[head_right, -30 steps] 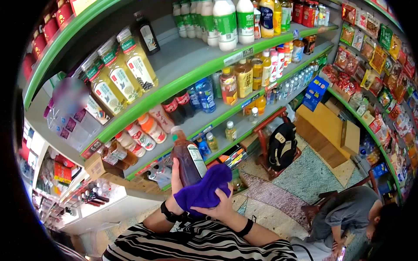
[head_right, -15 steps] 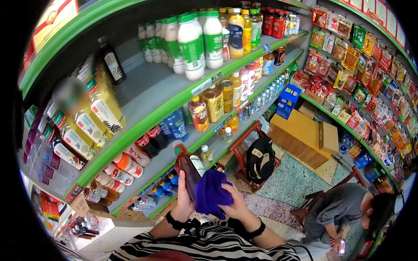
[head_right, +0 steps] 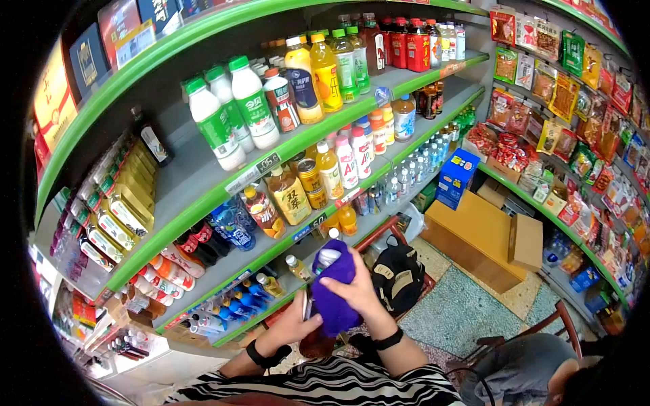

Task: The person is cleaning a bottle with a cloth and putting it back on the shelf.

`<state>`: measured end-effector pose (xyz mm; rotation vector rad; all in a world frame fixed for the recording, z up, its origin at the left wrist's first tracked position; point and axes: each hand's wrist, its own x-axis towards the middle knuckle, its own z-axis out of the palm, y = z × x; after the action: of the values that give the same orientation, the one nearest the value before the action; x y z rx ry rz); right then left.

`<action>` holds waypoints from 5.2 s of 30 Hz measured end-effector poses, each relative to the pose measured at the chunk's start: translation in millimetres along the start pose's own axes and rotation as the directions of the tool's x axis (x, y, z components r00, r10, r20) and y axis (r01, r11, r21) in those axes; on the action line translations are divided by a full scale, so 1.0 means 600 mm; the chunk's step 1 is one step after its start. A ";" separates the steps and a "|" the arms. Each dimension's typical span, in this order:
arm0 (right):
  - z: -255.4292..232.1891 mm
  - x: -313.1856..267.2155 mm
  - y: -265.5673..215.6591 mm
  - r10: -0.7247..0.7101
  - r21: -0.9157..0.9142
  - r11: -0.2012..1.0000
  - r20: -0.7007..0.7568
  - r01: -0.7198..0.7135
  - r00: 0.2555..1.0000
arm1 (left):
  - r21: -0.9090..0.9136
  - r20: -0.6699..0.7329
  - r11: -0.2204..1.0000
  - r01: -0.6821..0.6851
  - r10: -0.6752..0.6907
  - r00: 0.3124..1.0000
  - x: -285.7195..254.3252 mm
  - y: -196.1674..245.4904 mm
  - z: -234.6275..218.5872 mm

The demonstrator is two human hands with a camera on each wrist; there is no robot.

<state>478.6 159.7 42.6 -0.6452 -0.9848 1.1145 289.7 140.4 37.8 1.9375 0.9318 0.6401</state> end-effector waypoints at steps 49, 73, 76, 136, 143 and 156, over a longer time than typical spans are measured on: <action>0.069 -0.093 0.019 -0.038 -0.298 0.949 0.215 0.103 0.976 | -0.924 -0.294 0.370 -0.098 -0.523 0.800 -0.037 0.088 0.005; 0.062 -0.037 -0.016 -0.095 -0.147 0.984 0.047 0.101 0.994 | -0.368 -0.279 0.929 -0.026 -0.084 0.957 -0.104 0.043 0.027; 0.051 0.004 -0.039 -0.017 -0.118 0.993 0.044 0.022 0.999 | -0.334 -0.132 0.942 0.040 -0.088 0.987 -0.119 0.040 0.027; 0.214 -0.007 -0.021 0.216 0.000 0.965 0.574 -0.264 0.790 | -0.296 -0.649 0.950 -0.094 -0.128 0.750 -0.152 0.024 -0.021; 0.278 0.059 -0.042 0.082 0.120 0.978 0.526 -0.169 0.847 | -0.470 -0.586 0.849 -0.241 -0.096 0.804 -0.172 0.035 -0.061; 0.435 0.121 -0.091 0.143 -0.215 0.977 0.688 0.011 0.711 | -0.391 -0.714 0.807 -0.443 0.038 0.699 -0.189 0.021 -0.254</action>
<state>277.3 198.8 227.5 -0.4082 -1.7690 1.3713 116.9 118.3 115.1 1.2988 0.7695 1.6792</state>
